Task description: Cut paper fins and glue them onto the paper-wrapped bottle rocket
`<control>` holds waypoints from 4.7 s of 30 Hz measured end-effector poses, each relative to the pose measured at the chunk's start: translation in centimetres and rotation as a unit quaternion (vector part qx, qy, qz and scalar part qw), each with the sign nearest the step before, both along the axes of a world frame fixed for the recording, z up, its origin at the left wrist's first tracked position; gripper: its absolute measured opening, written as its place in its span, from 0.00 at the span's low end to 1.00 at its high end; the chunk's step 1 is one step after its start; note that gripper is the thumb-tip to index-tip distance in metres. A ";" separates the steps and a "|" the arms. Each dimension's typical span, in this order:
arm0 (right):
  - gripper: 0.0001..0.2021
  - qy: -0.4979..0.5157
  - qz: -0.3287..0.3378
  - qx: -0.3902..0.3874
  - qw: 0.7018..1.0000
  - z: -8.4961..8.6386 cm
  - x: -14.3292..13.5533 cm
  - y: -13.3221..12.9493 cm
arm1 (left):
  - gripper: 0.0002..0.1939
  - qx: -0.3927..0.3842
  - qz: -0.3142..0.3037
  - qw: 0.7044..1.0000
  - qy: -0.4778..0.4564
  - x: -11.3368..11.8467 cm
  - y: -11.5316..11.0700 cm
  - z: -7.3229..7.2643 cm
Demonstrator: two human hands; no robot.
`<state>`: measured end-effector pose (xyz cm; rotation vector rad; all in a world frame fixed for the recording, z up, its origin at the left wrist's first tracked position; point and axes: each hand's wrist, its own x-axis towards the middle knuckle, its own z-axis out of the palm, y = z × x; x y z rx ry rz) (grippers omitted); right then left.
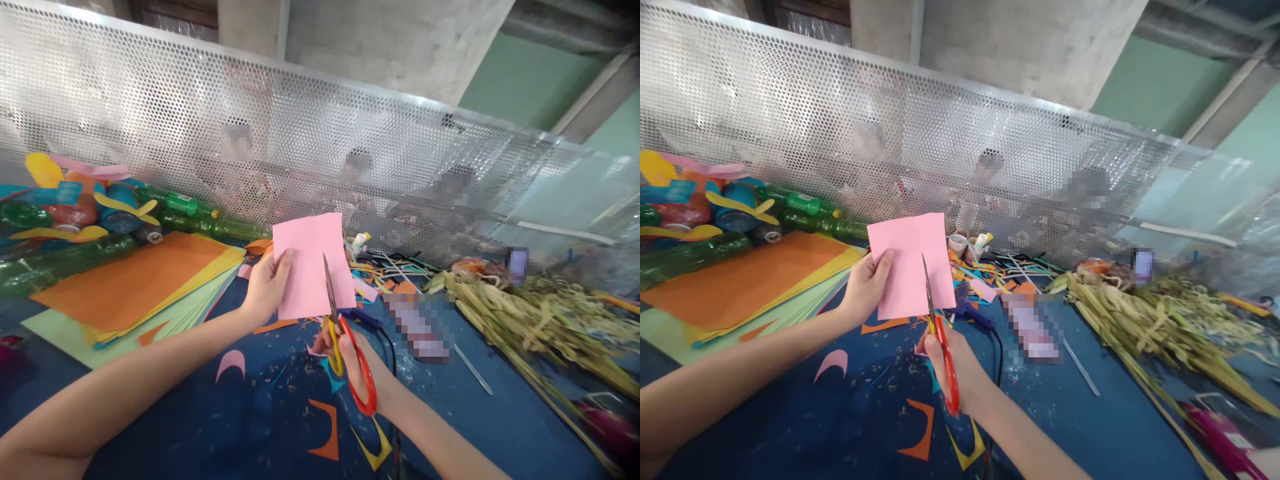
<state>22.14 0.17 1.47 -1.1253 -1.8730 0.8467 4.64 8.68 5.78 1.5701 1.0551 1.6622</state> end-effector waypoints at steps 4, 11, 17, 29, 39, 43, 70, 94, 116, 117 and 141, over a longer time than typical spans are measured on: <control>0.28 0.003 0.002 0.014 1.000 -0.2 0.0 0.0 | 0.14 0.002 0.003 1.000 -0.010 0.0 -0.1 -0.1; 0.28 -0.032 0.007 0.029 0.999 1.4 -0.2 -0.6 | 0.13 0.029 0.026 0.999 -0.013 -0.1 -0.2 0.0; 0.28 -0.034 -0.003 0.041 0.999 1.3 -0.1 -0.6 | 0.13 0.042 0.039 0.998 0.033 0.0 -0.5 -0.2; 0.25 0.005 -0.010 0.043 0.999 0.2 -0.2 -0.5 | 0.15 0.032 0.025 0.999 0.018 0.3 -1.2 -0.2; 0.25 -0.030 -0.026 0.057 0.998 0.4 0.0 -0.5 | 0.16 0.036 0.029 0.999 0.017 0.3 -1.6 0.0; 0.25 -0.039 -0.032 0.074 0.996 0.5 0.0 -0.5 | 0.16 0.029 0.026 0.999 0.014 0.4 -1.6 0.1; 0.26 0.021 -0.029 -0.004 0.999 -0.5 -0.1 -0.2 | 0.15 -0.021 -0.010 0.999 -0.031 0.5 -1.5 0.1; 0.27 -0.021 -0.053 0.024 0.998 -0.9 0.6 0.5 | 0.17 -0.042 -0.062 0.997 0.004 1.1 -1.0 -1.5; 0.28 -0.086 -0.084 0.083 0.989 -0.5 0.7 0.5 | 0.16 -0.078 -0.113 0.990 -0.023 1.8 -2.7 -1.5; 0.28 -0.083 -0.084 0.077 0.990 -0.6 0.7 0.6 | 0.16 -0.081 -0.115 0.990 -0.025 1.8 -2.6 -1.5; 0.26 -0.027 -0.143 0.033 0.989 -2.6 0.7 1.0 | 0.18 -0.118 -0.145 0.981 -0.049 2.0 -2.3 -2.1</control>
